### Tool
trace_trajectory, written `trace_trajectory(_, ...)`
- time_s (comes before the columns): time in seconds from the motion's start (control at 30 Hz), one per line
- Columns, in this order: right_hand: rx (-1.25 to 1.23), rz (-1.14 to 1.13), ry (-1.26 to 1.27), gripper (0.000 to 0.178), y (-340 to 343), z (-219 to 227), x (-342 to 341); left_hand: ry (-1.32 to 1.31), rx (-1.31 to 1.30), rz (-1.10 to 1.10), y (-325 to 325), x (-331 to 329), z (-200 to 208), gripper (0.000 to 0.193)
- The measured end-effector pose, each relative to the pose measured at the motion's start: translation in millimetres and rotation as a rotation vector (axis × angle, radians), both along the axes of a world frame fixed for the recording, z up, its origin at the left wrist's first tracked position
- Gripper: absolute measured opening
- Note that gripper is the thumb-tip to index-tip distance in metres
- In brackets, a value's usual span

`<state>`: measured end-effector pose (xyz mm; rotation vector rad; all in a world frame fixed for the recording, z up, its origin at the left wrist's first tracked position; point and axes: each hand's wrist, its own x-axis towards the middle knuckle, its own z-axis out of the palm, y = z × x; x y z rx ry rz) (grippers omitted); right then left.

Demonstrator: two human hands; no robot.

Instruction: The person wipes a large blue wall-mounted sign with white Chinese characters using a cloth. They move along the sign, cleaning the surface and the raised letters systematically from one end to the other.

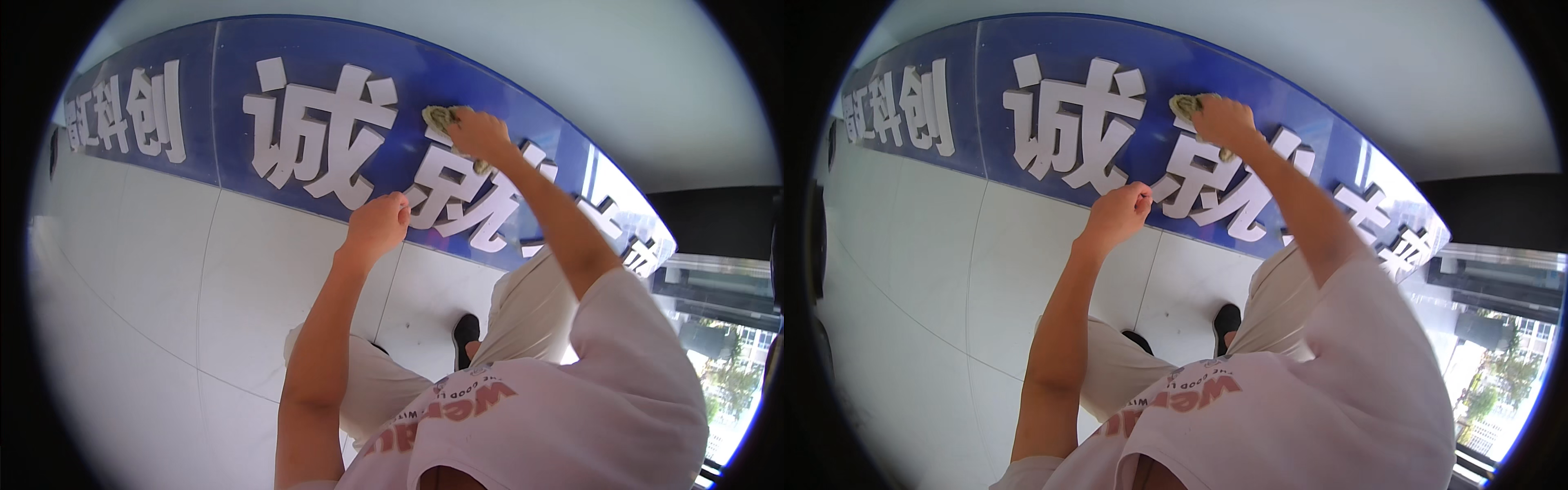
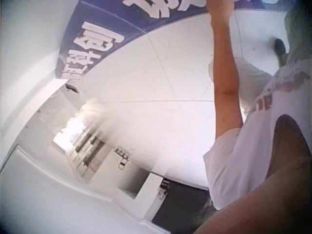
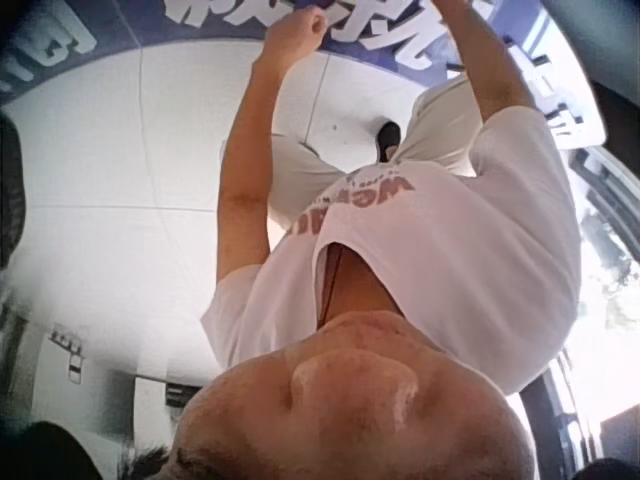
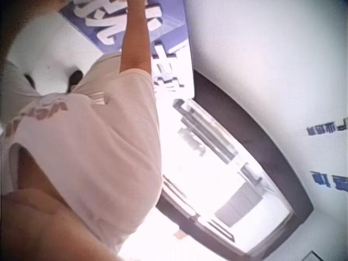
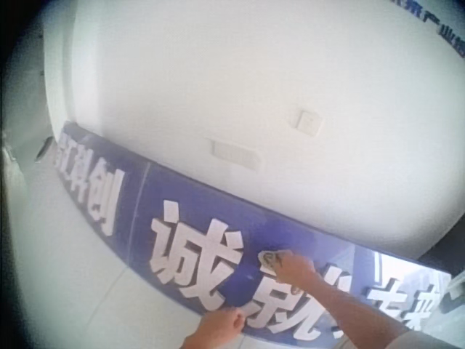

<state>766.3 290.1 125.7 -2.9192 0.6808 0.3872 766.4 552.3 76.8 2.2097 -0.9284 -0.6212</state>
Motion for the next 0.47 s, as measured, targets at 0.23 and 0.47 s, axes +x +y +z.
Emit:
trace_trajectory(0.23, 0.015, 0.063, -0.090, 0.028, 3, -24, -19, 0.519, 0.000, 0.148, -26, 21, 3, 0.046)
trace_trajectory(0.47, 1.053, 0.126, -0.089, 0.086, 79, -46, -93, 1.048, -0.377, 0.423, -68, 13, -60, 0.074)
